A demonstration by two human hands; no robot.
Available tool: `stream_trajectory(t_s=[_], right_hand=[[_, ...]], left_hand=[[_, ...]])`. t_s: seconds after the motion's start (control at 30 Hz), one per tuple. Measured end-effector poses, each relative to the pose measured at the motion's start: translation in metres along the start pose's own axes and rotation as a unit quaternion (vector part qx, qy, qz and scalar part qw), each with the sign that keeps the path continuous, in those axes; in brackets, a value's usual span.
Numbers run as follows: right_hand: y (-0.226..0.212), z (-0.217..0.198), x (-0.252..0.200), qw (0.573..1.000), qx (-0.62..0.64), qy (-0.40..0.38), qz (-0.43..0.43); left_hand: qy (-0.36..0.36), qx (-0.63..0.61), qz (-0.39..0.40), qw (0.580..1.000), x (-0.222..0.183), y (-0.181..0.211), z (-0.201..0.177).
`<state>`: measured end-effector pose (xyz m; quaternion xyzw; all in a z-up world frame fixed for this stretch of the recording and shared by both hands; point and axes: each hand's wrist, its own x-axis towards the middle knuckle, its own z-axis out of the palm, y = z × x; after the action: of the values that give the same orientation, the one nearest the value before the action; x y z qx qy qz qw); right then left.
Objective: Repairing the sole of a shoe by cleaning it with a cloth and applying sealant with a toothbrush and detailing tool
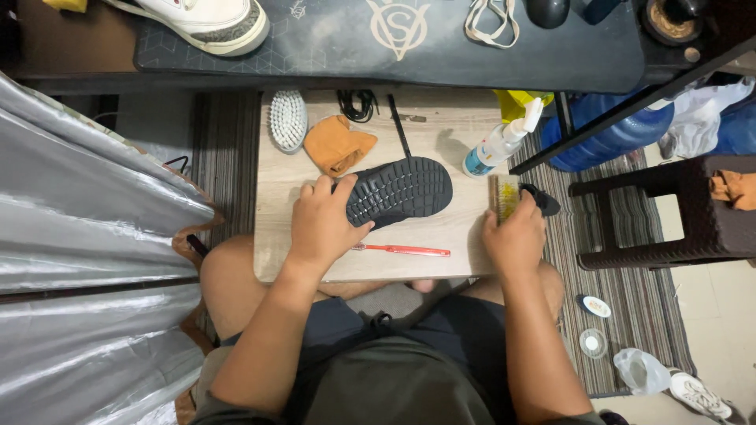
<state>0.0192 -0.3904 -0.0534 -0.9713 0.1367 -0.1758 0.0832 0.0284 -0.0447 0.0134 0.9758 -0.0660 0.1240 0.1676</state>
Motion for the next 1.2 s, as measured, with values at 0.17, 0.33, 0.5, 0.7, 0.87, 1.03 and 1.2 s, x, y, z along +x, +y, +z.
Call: stream_trajectory(t_s=[0.17, 0.33, 0.5, 0.7, 0.87, 1.03, 1.2], right_hand=[[-0.021, -0.019, 0.009, 0.999, 0.023, -0.042, 0.003], [-0.028, -0.04, 0.024, 0.99, 0.051, -0.117, 0.061], [-0.038, -0.054, 0.058, 0.959, 0.28, 0.003, 0.031], [-0.055, -0.022, 0.102, 0.899, 0.438, 0.016, -0.027], [-0.067, -0.018, 0.103, 0.898, 0.438, -0.002, -0.036], [-0.08, -0.063, 0.08, 0.883, 0.457, 0.035, -0.104], [-0.087, -0.109, 0.043, 0.761, 0.622, -0.132, -0.13]], left_hand=[[-0.001, 0.0, -0.005, 1.0, 0.0, -0.001, 0.001], [-0.012, 0.001, -0.007, 1.0, -0.001, -0.001, 0.0], [-0.01, 0.002, -0.007, 1.0, 0.0, 0.001, -0.001], [-0.011, 0.0, -0.003, 1.0, -0.001, -0.002, 0.003], [-0.003, -0.005, -0.009, 1.0, -0.002, -0.003, 0.005], [-0.006, -0.007, -0.008, 1.0, -0.002, -0.002, 0.001], [-0.017, -0.023, -0.026, 0.999, 0.003, 0.007, -0.015]])
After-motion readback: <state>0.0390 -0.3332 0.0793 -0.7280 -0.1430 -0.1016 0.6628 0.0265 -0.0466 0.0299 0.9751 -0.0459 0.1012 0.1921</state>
